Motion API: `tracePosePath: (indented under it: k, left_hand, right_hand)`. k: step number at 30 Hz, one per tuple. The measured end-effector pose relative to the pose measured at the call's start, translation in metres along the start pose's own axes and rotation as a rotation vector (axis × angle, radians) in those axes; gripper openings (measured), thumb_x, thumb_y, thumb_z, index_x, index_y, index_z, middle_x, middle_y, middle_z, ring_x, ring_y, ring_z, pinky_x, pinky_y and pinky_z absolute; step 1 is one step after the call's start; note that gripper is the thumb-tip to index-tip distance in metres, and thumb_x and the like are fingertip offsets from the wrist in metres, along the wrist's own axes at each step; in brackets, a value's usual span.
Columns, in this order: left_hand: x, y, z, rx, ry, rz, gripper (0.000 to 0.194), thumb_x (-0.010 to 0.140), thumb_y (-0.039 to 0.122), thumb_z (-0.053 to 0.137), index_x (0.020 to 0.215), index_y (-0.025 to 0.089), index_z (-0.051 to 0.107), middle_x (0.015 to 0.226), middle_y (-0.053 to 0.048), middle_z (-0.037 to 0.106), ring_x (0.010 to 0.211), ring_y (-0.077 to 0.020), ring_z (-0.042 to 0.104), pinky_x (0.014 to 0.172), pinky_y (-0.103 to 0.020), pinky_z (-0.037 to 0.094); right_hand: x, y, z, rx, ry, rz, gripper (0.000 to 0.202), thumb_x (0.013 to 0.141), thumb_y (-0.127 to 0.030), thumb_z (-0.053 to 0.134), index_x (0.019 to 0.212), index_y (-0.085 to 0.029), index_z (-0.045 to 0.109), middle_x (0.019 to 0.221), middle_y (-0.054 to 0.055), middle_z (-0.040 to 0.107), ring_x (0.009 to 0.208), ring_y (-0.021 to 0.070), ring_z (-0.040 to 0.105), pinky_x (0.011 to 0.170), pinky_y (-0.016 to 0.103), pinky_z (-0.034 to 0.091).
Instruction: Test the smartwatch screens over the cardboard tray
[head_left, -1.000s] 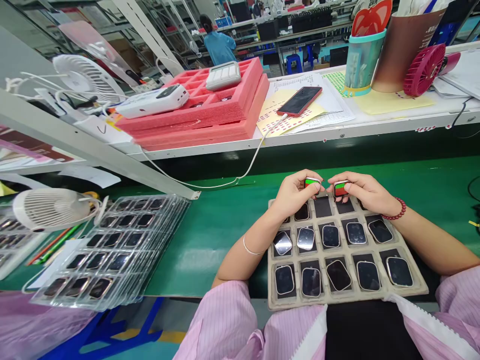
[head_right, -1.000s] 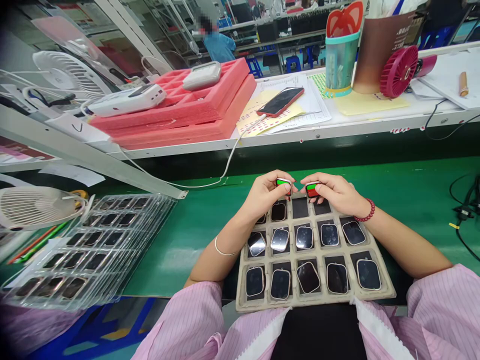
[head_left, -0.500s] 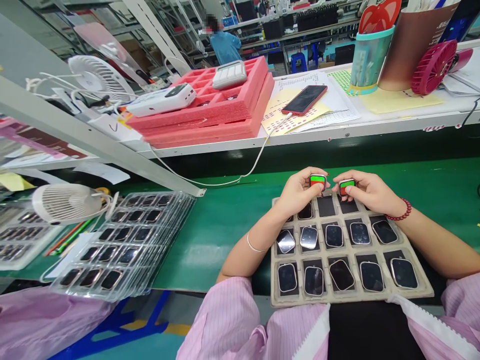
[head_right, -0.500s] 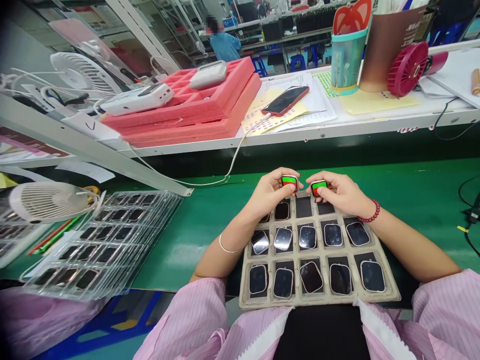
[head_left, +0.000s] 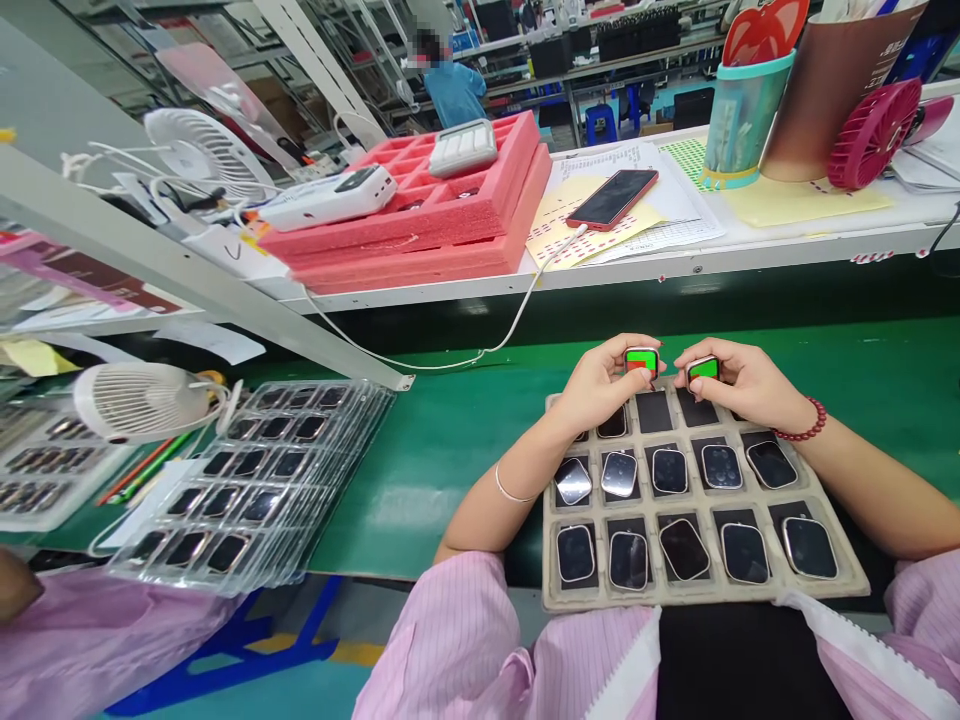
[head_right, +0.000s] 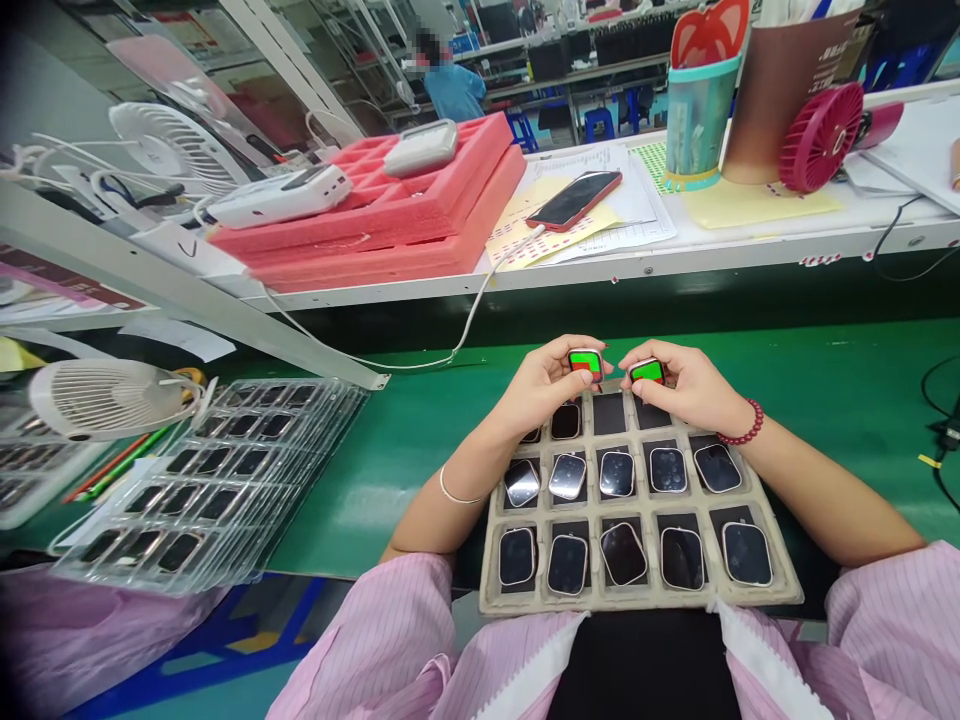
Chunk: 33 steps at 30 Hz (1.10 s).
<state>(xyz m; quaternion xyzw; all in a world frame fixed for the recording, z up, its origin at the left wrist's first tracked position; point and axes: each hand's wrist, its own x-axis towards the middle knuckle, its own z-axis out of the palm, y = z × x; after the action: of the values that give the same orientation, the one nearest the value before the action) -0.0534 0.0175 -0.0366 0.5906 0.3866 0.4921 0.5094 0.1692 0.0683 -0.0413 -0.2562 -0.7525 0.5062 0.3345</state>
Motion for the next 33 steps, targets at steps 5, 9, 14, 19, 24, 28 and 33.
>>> tracePosePath:
  k: [5,9,14,19,24,28,33]
  left_hand:
    - [-0.0013,0.0026,-0.0001,0.040,-0.005,-0.049,0.040,0.089,0.033,0.064,0.124,0.015,0.060,0.108,-0.011,0.070,0.082,-0.0165,0.070,0.061,-0.022,0.050]
    - [-0.0013,0.0033,-0.0001,0.063,-0.006,-0.025,0.046,0.082,0.022,0.068,0.127,0.016,0.059,0.115,-0.012,0.068,0.092,-0.0183,0.070,0.069,-0.023,0.054]
    - [-0.0008,0.0014,0.0003,0.052,-0.015,-0.008,0.046,0.081,0.021,0.069,0.127,0.015,0.059,0.119,-0.012,0.067,0.105,-0.0218,0.067,0.086,-0.031,0.057]
    - [-0.0011,0.0011,0.0000,0.044,-0.018,-0.013,0.047,0.082,0.024,0.072,0.127,0.017,0.059,0.115,-0.011,0.068,0.104,-0.0217,0.067,0.087,-0.032,0.056]
    - [-0.0007,0.0008,-0.0002,0.035,-0.013,-0.005,0.041,0.082,0.026,0.073,0.120,0.016,0.061,0.102,-0.009,0.071,0.094,-0.0186,0.068,0.082,-0.029,0.054]
    - [-0.0001,-0.0002,-0.0001,0.029,-0.005,0.002,0.040,0.080,0.023,0.074,0.117,0.016,0.060,0.102,-0.009,0.071,0.095,-0.0186,0.069,0.079,-0.027,0.053]
    - [0.0001,-0.0002,0.0003,0.022,0.001,0.012,0.037,0.081,0.025,0.073,0.113,0.015,0.060,0.098,-0.009,0.071,0.092,-0.0183,0.069,0.078,-0.027,0.052]
  right_hand:
    - [0.0001,-0.0013,0.0004,-0.003,-0.017,-0.005,0.022,0.084,-0.025,0.070,0.106,-0.021,0.067,0.093,0.005,0.076,0.081,0.0186,0.071,0.073,0.030,0.058]
    - [-0.0003,-0.0011,-0.0002,0.004,-0.014,-0.001,0.023,0.085,-0.025,0.069,0.107,-0.021,0.066,0.093,0.005,0.076,0.082,0.0189,0.071,0.073,0.031,0.059]
    - [-0.0009,0.0000,-0.0004,0.022,-0.039,-0.025,0.035,0.082,-0.024,0.072,0.116,-0.022,0.063,0.104,0.007,0.074,0.089,0.0202,0.072,0.077,0.032,0.059]
    - [-0.0001,0.0001,0.0006,0.009,-0.022,-0.009,0.028,0.084,-0.024,0.070,0.111,-0.021,0.064,0.094,0.006,0.075,0.085,0.0199,0.072,0.078,0.033,0.060]
    - [0.0005,0.0006,0.0007,0.007,-0.044,-0.006,0.033,0.084,-0.022,0.068,0.116,-0.022,0.062,0.107,0.007,0.073,0.089,0.0197,0.071,0.077,0.033,0.060]
    - [0.0004,0.0029,0.0005,0.010,-0.047,0.015,0.034,0.084,-0.022,0.067,0.118,-0.022,0.062,0.106,0.007,0.073,0.087,0.0196,0.071,0.078,0.034,0.062]
    - [0.0008,0.0022,0.0012,0.043,-0.060,0.026,0.038,0.084,-0.023,0.067,0.121,-0.023,0.061,0.117,0.009,0.071,0.092,0.0212,0.073,0.082,0.038,0.063]
